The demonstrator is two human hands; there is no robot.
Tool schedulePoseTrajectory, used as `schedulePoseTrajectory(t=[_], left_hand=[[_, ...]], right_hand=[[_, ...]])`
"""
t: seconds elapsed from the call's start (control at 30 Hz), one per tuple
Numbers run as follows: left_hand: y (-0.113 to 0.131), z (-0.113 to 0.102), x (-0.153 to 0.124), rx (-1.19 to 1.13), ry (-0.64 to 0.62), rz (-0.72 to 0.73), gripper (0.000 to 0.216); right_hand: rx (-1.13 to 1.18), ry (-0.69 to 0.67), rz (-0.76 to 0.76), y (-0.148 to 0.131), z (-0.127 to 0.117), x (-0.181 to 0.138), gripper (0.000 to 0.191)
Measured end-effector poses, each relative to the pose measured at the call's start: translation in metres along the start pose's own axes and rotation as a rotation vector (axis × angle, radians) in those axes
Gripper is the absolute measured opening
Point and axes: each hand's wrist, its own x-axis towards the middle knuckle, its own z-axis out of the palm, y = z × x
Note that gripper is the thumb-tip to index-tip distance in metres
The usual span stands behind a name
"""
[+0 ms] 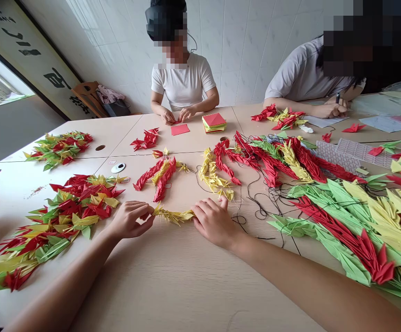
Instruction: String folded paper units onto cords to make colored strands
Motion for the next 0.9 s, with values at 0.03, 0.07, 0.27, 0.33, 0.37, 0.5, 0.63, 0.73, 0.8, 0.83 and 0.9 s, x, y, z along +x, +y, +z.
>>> schedulePoseTrajectory(t=[0.03,0.07,0.27,0.33,0.37,0.5,0.63,0.73,0.8,0.83,0.9], left_hand=[[0.0,0.0,0.0001,-0.001,0.001,0.002,0.01],[0.0001,0.0,0.0001,-0.002,0.0,0.004,0.01],[-0.0001,0.0009,0.0,0.006,0.002,0.006,0.011],[-0.0003,0.0014,-0.0003,0.006,-0.001,0.005,0.011],[-0.0003,0.0016,-0.0005,0.004,-0.002,0.004,0.011],[-0.0005,0.0018,-0.001,0.0,-0.003,0.001,0.011],[-0.001,0.0023,-0.0014,-0.002,-0.007,-0.003,0.011],[-0.0018,0.0032,-0.0021,-0.002,-0.007,-0.002,0.011],[-0.0023,0.0037,-0.0026,-0.002,-0.009,0.0,0.011],[-0.0024,0.0039,-0.0029,-0.002,-0.01,0.0,0.011],[-0.0026,0.0041,-0.0032,-0.003,-0.008,0.0,0.011]], right_hand=[[0.0,0.0,-0.001,0.0,0.0001,0.0,0.01],[0.0,0.0,-0.002,-0.0001,0.0002,0.0,0.01],[-0.001,-0.003,0.0,0.0,0.0003,0.0002,0.011],[-0.004,-0.005,0.0,0.0003,0.0003,0.0003,0.01],[-0.006,-0.006,-0.001,0.0004,0.0004,0.0004,0.01],[-0.01,-0.007,-0.001,0.0002,0.0002,0.0006,0.01],[-0.012,-0.006,0.0,-0.0002,-0.0005,0.0006,0.01],[-0.016,-0.009,0.001,-0.0001,-0.0009,0.0002,0.01],[-0.028,-0.018,-0.004,0.0002,-0.0007,-0.0001,0.01],[-0.036,-0.023,-0.006,0.0004,-0.0004,-0.0002,0.01],[-0.052,-0.031,-0.008,0.0007,0.0002,-0.0002,0.011]])
